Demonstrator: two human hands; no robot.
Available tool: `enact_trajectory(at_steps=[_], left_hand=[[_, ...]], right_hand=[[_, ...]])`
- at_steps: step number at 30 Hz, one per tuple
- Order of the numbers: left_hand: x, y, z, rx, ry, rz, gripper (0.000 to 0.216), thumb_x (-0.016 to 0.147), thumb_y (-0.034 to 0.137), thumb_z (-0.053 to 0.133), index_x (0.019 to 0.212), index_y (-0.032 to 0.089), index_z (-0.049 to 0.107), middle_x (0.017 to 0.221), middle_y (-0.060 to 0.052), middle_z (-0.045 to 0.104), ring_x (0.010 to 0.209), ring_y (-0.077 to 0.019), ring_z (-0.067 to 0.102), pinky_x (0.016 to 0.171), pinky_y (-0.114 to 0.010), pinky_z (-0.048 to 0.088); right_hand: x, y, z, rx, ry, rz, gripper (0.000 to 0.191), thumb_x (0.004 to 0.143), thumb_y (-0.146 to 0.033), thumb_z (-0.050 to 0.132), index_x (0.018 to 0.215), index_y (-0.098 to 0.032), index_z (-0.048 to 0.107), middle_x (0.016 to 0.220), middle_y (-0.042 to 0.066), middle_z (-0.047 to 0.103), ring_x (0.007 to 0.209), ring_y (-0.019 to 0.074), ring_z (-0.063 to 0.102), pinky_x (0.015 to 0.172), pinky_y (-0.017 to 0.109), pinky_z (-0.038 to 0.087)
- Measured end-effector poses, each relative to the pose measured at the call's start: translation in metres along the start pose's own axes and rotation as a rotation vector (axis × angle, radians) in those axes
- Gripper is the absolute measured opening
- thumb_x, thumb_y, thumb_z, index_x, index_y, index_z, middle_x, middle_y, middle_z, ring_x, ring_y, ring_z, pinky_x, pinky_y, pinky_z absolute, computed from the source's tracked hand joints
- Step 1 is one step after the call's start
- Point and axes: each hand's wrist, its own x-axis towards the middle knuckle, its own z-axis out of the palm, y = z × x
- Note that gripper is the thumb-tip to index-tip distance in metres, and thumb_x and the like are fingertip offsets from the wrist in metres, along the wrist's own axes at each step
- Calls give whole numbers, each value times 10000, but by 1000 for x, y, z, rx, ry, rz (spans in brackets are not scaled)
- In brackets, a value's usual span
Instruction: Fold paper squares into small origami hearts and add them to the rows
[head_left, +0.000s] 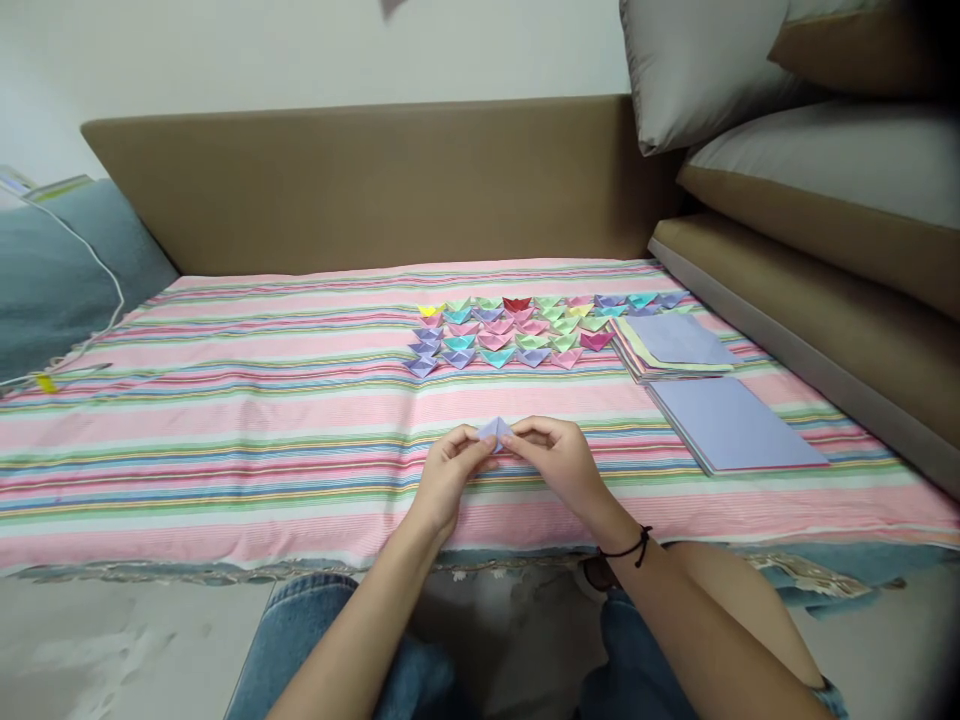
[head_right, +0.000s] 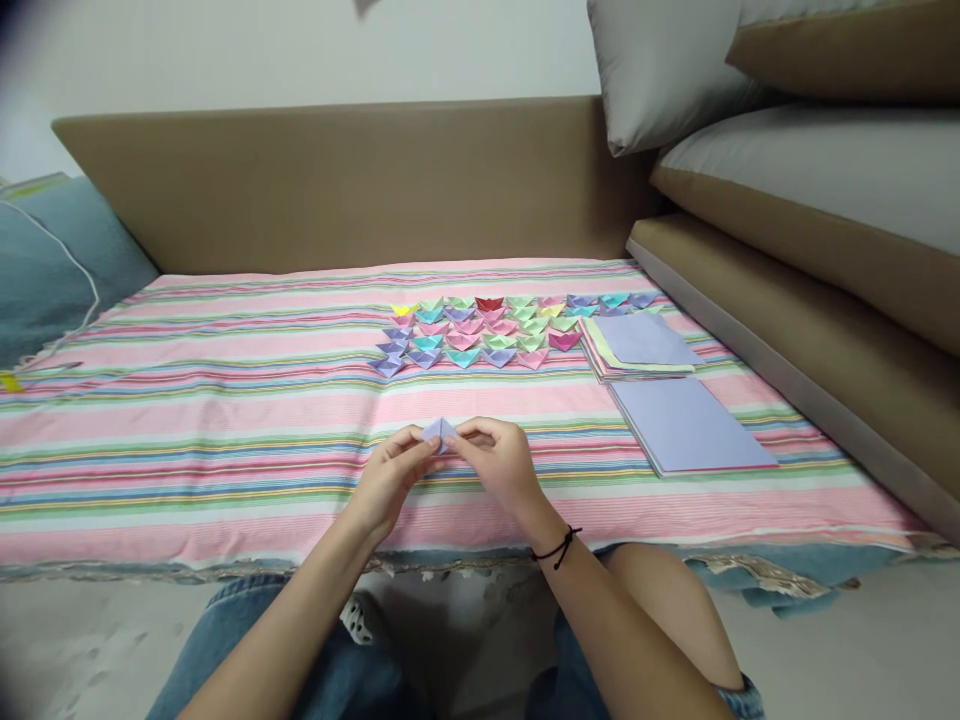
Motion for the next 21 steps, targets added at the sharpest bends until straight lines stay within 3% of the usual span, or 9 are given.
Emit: enact_trajectory(at_steps=[7,16,21], left_hand=[[2,4,-4,308,-32,234,212,688,327,694,770,137,646,720,-29,647,661,-139,582,637,-246,457],[2,2,-6,202,79,200,188,652,306,721,642,138,636,570,9,594,528,-92,504,533,-216,412],[3,1,-5,152,-10,174,205,670,323,708,671,139,618,622,8,591,586,-100,518,584,-222,432]], right_hand=[[-1,-4,-1,-118,-65,-34,197,693,-354,687,679,-161,650,628,38,656,614,173,626,584,280,509],[-5,-6,7,-50,-112,54,183,635,-296,730,703,-158,629,642,32,656,628,176,634,576,273,502],[-4,-7,5,-40,-101,96,223,599,-314,758,640,-151,612,521,9,606,519,160,604,503,262,477]])
